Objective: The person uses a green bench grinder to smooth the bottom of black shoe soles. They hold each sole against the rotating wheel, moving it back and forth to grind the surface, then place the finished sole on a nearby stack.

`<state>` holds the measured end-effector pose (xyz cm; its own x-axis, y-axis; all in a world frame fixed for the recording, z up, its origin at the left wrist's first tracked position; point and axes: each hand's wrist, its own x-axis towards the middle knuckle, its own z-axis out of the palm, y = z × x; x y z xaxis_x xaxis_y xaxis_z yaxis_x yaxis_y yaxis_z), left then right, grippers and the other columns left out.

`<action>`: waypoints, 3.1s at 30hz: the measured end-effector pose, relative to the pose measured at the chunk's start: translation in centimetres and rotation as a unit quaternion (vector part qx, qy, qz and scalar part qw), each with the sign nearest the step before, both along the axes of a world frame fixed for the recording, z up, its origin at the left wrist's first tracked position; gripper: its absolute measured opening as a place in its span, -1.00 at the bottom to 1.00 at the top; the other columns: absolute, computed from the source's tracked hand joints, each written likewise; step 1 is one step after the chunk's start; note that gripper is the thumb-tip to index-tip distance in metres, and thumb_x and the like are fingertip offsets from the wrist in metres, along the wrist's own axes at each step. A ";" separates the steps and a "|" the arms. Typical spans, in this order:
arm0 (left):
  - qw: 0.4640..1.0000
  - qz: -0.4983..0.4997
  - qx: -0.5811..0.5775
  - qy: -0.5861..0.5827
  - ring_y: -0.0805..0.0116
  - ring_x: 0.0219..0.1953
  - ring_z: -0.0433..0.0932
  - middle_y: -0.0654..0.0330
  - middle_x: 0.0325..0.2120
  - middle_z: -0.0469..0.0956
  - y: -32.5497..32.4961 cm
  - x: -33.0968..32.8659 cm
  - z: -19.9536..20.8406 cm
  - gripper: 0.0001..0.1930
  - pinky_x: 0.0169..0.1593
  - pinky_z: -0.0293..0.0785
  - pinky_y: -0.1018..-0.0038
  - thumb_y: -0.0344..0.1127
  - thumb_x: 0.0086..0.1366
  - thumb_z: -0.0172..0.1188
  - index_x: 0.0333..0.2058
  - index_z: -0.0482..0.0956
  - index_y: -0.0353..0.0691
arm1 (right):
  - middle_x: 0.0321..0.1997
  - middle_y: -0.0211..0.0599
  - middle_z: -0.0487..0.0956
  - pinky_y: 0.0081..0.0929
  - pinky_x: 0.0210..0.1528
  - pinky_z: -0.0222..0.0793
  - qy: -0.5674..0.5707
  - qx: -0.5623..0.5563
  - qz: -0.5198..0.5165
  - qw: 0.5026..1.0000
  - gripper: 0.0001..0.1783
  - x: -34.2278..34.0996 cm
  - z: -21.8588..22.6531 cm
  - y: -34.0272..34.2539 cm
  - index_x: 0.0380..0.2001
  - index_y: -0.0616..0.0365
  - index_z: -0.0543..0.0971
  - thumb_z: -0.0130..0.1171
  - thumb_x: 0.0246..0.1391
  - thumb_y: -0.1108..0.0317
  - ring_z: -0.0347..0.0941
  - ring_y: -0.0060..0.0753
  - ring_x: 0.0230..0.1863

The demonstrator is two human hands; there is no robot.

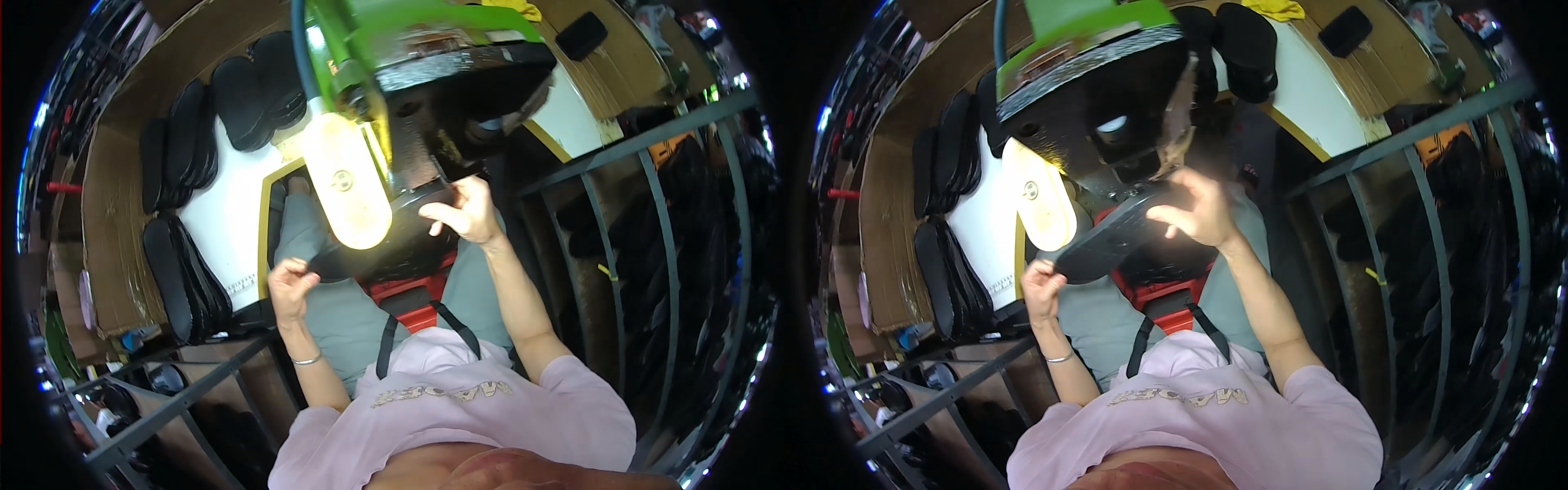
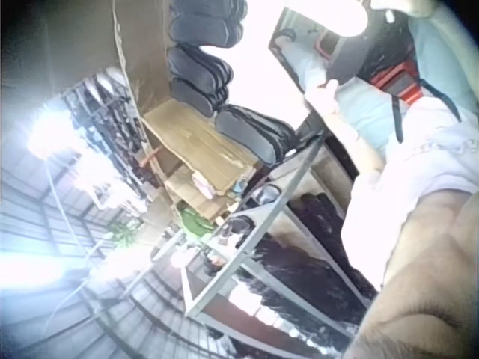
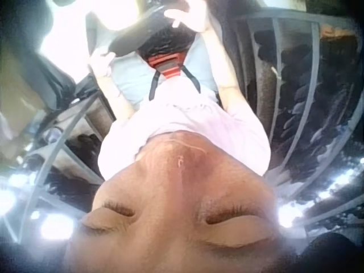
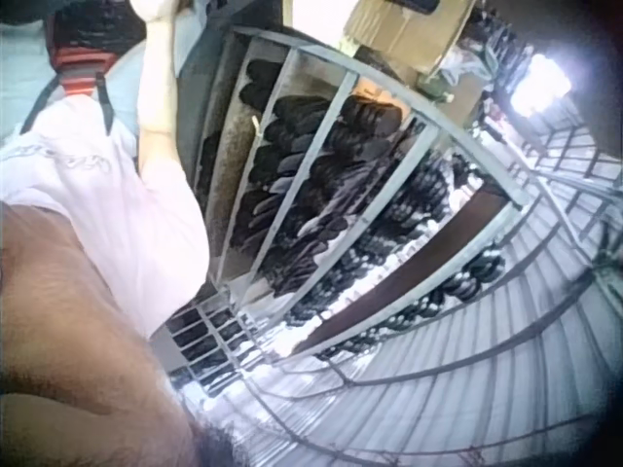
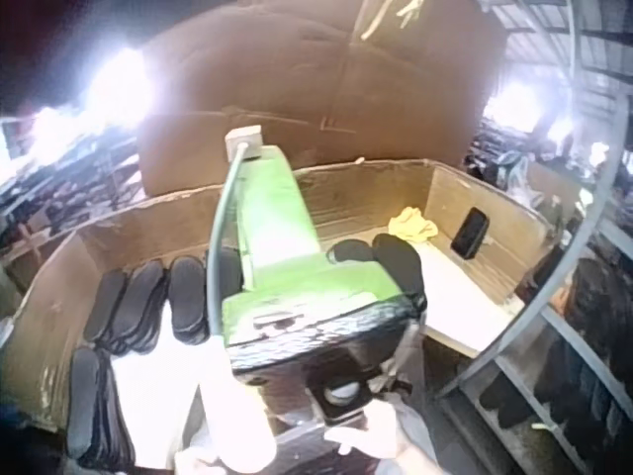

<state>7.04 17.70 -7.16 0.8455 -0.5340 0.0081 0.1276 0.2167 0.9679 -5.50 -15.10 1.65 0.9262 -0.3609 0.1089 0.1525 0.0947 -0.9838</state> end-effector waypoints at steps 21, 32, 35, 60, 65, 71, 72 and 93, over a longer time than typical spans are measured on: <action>0.968 -0.008 0.115 -0.224 0.64 -0.51 0.28 0.40 -0.57 0.42 -17.5 -5.5 8.1 -0.81 -0.43 0.23 0.66 -0.54 0.07 0.35 -0.51 0.46 -0.30 | -0.36 -0.35 0.59 -0.73 -0.62 0.37 -0.013 -0.016 -0.114 0.993 -0.64 -2.5 -0.8 0.1 -0.23 0.22 0.45 0.41 -0.07 0.50 0.49 -0.68 -0.48; 0.977 0.178 -0.084 -0.078 0.48 -0.34 0.48 0.16 -0.36 0.55 -15.6 -8.3 3.2 -0.76 -0.19 0.44 0.56 -0.60 0.12 0.27 -0.20 0.52 -0.52 | -0.35 -0.28 0.51 -0.76 -0.47 0.41 -0.052 -0.095 -0.121 0.987 -0.64 -0.1 0.5 3.1 -0.39 0.26 0.40 0.38 -0.18 0.72 0.43 -0.72 -0.44; 0.968 0.192 -0.093 -0.135 0.48 -0.39 0.50 0.07 -0.29 0.55 -15.1 -7.6 2.8 -0.82 -0.19 0.43 0.58 -0.42 0.26 0.14 -0.26 0.50 -0.46 | -0.34 -0.28 0.52 -0.77 -0.54 0.38 -0.021 -0.062 -0.082 0.995 -0.65 -0.8 1.5 3.1 -0.36 0.27 0.41 0.38 -0.16 0.70 0.43 -0.72 -0.47; 0.776 -0.248 0.526 -0.244 -0.11 -0.18 0.57 -0.09 -0.24 0.60 -8.4 -3.9 0.9 -0.73 -0.14 0.49 0.15 -0.25 0.24 0.13 -0.17 0.63 -0.25 | 0.09 -0.09 0.54 -0.21 0.34 0.16 0.029 -0.464 -0.256 0.847 -0.55 -2.1 -7.3 -25.2 -0.24 0.25 0.52 -0.05 -0.32 0.74 0.31 -0.03 0.29; 0.778 0.111 0.411 -0.463 -0.08 0.14 0.39 -0.06 0.01 0.50 -3.0 -0.8 9.8 -0.55 0.23 0.28 0.17 -0.36 0.04 0.35 -0.04 0.55 -0.24 | 0.05 -0.08 0.54 -0.30 0.24 0.25 0.103 -0.510 -0.354 0.777 -0.57 -6.1 -10.5 -27.3 -0.01 0.30 0.50 0.14 -0.05 0.58 0.41 -0.12 0.14; 0.553 0.392 0.675 -0.292 -0.21 0.27 0.14 -0.10 0.23 0.24 12.0 -0.1 14.2 -0.27 0.24 0.09 -0.13 -0.09 -0.06 0.46 0.12 0.46 -0.12 | -0.06 -0.14 0.50 -0.45 -0.03 0.41 0.007 -0.485 -0.395 0.780 -0.59 -4.7 -10.8 -16.1 0.01 0.35 0.42 0.13 0.04 0.63 0.47 -0.30 -0.11; 0.664 0.380 0.561 -0.317 -0.17 0.21 0.25 -0.07 0.18 0.33 14.9 0.7 12.3 -0.31 0.22 0.16 -0.09 -0.08 -0.09 0.47 0.07 0.52 -0.13 | -0.07 -0.16 0.51 -0.46 -0.05 0.42 0.015 -0.422 -0.372 0.827 -0.60 -4.3 -11.5 -14.1 0.00 0.35 0.43 0.12 0.04 0.64 0.47 -0.34 -0.12; 0.830 0.314 0.269 -0.375 0.09 -0.13 0.62 0.01 -0.33 0.66 5.8 -6.1 21.6 -0.92 0.09 0.41 0.24 -0.59 0.03 0.23 -0.44 0.61 -0.34 | 0.01 -0.21 0.54 -0.52 -0.08 0.42 0.137 -0.002 0.118 0.983 -0.38 -5.7 -12.7 9.2 0.09 0.24 0.43 0.34 -0.12 0.60 0.48 -0.39 0.01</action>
